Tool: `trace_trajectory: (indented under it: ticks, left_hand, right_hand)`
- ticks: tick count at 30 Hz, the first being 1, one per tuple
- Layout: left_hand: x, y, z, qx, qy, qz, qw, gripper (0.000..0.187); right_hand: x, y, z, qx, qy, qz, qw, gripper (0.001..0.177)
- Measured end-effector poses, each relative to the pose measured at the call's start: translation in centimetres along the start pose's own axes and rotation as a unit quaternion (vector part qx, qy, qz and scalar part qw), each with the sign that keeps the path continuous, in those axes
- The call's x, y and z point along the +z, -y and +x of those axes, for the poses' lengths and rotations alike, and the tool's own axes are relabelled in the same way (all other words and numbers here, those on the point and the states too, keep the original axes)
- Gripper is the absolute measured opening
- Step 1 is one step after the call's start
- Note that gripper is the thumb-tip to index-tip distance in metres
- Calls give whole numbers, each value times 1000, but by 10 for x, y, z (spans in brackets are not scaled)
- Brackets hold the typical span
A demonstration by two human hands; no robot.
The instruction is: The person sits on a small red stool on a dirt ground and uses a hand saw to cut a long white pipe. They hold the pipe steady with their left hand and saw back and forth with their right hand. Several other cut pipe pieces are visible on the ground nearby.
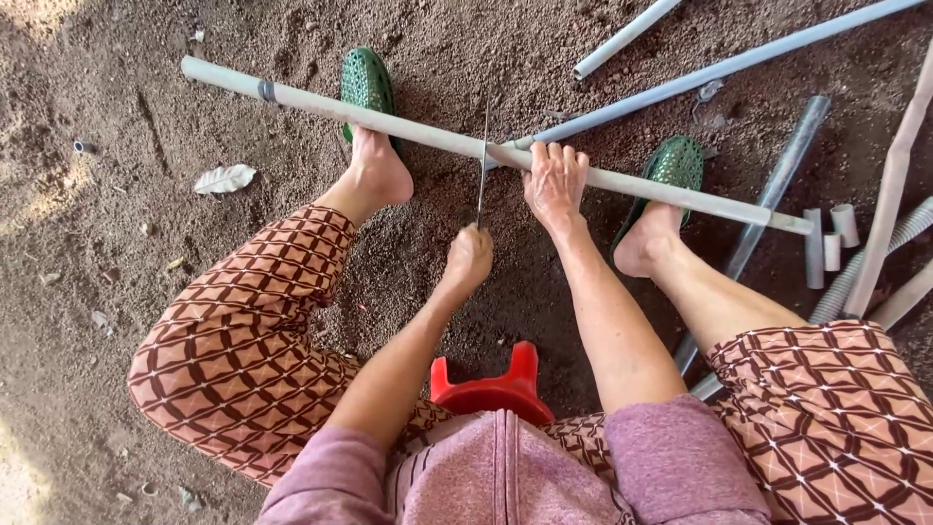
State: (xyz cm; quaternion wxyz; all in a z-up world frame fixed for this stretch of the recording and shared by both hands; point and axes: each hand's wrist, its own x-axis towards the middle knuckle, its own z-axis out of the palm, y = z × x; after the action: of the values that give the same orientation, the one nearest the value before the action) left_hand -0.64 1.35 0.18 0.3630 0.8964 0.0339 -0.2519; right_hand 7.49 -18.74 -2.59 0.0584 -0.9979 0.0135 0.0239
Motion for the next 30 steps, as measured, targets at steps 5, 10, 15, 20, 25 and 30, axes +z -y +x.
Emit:
trace_trajectory:
  ticks: [5, 10, 15, 20, 25, 30]
  left_hand:
    - [4, 11, 39, -4, -16, -77, 997, 41]
    - [10, 5, -30, -44, 28, -105, 993, 43]
    - [-23, -40, -10, -47, 9, -92, 995, 42]
    - [-15, -21, 2, -31, -2, -57, 998, 45]
    - [-17, -16, -46, -49, 25, -62, 997, 45]
    - [-32, -27, 16, -20, 9, -46, 999, 46]
  right_hand:
    - [-13, -1, -1, -22, 3, 16, 1000, 34]
    - [-1, -3, 1, -13, 17, 27, 999, 30]
    - [5, -3, 4, -8, -3, 8, 1000, 32]
    - [-9, 1, -3, -7, 6, 21, 1000, 27]
    - [-12, 4, -1, 4, 18, 22, 1000, 25]
    - [-10, 2, -2, -2, 6, 27, 1000, 30]
